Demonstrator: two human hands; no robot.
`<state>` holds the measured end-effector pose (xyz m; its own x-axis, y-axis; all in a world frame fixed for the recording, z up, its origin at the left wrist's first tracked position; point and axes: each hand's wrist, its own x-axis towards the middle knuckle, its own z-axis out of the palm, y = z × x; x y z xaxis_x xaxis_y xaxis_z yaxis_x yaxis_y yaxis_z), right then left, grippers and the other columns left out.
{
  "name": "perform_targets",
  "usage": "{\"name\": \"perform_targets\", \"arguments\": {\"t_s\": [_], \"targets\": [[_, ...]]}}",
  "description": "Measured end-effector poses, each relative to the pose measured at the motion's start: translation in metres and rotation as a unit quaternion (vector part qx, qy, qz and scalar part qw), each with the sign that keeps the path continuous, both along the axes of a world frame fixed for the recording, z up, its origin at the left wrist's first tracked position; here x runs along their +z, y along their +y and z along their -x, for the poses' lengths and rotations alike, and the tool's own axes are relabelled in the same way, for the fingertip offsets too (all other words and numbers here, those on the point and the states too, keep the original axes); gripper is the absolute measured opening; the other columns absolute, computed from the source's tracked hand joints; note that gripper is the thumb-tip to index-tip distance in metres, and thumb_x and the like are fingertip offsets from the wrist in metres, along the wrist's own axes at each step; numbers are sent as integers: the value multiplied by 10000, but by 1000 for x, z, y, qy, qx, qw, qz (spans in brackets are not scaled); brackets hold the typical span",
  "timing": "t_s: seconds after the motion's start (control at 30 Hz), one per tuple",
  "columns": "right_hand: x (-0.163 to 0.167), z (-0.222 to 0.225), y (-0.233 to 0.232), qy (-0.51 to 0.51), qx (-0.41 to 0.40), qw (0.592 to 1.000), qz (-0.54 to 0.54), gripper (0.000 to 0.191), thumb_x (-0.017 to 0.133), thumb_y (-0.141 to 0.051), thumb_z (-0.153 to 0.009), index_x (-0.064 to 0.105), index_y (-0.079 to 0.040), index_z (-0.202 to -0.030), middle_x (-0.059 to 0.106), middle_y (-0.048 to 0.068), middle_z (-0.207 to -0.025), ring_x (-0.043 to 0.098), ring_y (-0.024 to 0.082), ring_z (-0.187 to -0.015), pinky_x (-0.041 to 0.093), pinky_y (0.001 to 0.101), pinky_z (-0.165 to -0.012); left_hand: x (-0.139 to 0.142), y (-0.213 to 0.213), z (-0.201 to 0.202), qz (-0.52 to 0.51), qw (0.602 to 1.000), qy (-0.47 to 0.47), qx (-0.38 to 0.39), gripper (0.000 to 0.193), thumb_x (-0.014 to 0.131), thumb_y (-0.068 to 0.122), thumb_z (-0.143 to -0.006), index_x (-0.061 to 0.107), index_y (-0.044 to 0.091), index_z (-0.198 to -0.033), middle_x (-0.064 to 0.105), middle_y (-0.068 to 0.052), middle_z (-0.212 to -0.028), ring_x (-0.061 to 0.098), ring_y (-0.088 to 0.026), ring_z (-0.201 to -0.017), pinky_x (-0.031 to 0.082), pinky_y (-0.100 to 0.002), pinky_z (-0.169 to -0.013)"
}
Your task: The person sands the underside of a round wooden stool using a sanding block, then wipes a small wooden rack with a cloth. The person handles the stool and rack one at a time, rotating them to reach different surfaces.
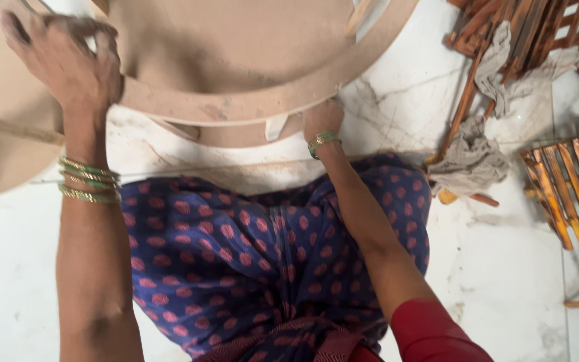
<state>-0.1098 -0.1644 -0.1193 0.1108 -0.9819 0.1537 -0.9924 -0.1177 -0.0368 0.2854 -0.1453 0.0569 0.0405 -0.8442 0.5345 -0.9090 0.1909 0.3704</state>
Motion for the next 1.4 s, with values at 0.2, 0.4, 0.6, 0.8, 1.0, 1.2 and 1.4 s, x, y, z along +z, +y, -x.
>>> {"name": "perform_targets", "arguments": {"t_s": [0.2, 0.4, 0.6, 0.8, 1.0, 1.2, 1.4], "targets": [[-3, 2, 6, -32, 7, 999, -28, 196, 579, -189, -947, 758, -107, -949, 727, 126, -1018, 686, 351, -929, 562, 501, -741, 7, -8, 1, -8, 999, 6, 33, 137, 659, 132, -877, 786, 146, -928, 685, -148, -1135, 484, -396, -1288, 109, -632, -1224], [-22, 0, 28, 168, 108, 979, 43, 263, 596, -197, -894, 738, -58, -1067, 648, 154, -1184, 615, 332, -1080, 552, 446, -763, -5, -8, -5, 78, 997, 6, 18, 160, 668, 97, -844, 722, 87, -994, 657, -205, -1224, 451, -464, -1281, 153, -624, -1141], [-34, 10, 46, 100, 157, 980, 68, 406, 606, -195, -850, 755, 15, -1163, 612, 228, -1215, 608, 336, -981, 549, 439, -726, -11, -3, -14, 16, 1000, 6, 1, 126, 665, 96, -869, 667, 58, -989, 611, -213, -1177, 473, -444, -1240, 218, -619, -1148], [-24, 12, 48, 133, 230, 961, 75, 319, 622, -207, -847, 765, 2, -1039, 628, 181, -1200, 613, 295, -1029, 532, 409, -737, -14, -3, -22, 43, 999, -8, -21, 173, 611, 74, -885, 757, 121, -966, 661, -159, -1104, 470, -411, -1297, 176, -601, -1189], [-38, 3, 53, 98, 139, 985, -34, 156, 637, -199, -947, 742, -84, -943, 655, 119, -1045, 654, 302, -943, 546, 458, -762, -24, -9, -26, 26, 999, -24, -26, 245, 568, 71, -884, 786, 146, -966, 745, -97, -1118, 458, -370, -1389, 87, -593, -1290], [-20, 87, 31, -26, -64, 993, -91, 201, 622, -204, -870, 745, -91, -981, 701, 140, -950, 695, 341, -891, 570, 507, -763, 15, 27, 20, 40, 993, -102, 44, 258, 531, 105, -1074, 606, 7, -1301, 513, -197, -1512, 358, -382, -1563, 99, -606, -1299], [46, 120, -60, -823, -81, 559, 64, 397, 705, -47, -956, 547, 40, -1309, 677, 95, -1217, 641, 214, -1108, 524, 371, -1019, 30, 62, 199, -33, 996, 0, -82, 328, 631, 340, -1050, 711, 29, -1119, 656, -246, -1270, 550, -397, -1299, 253, -609, -1186]]}}
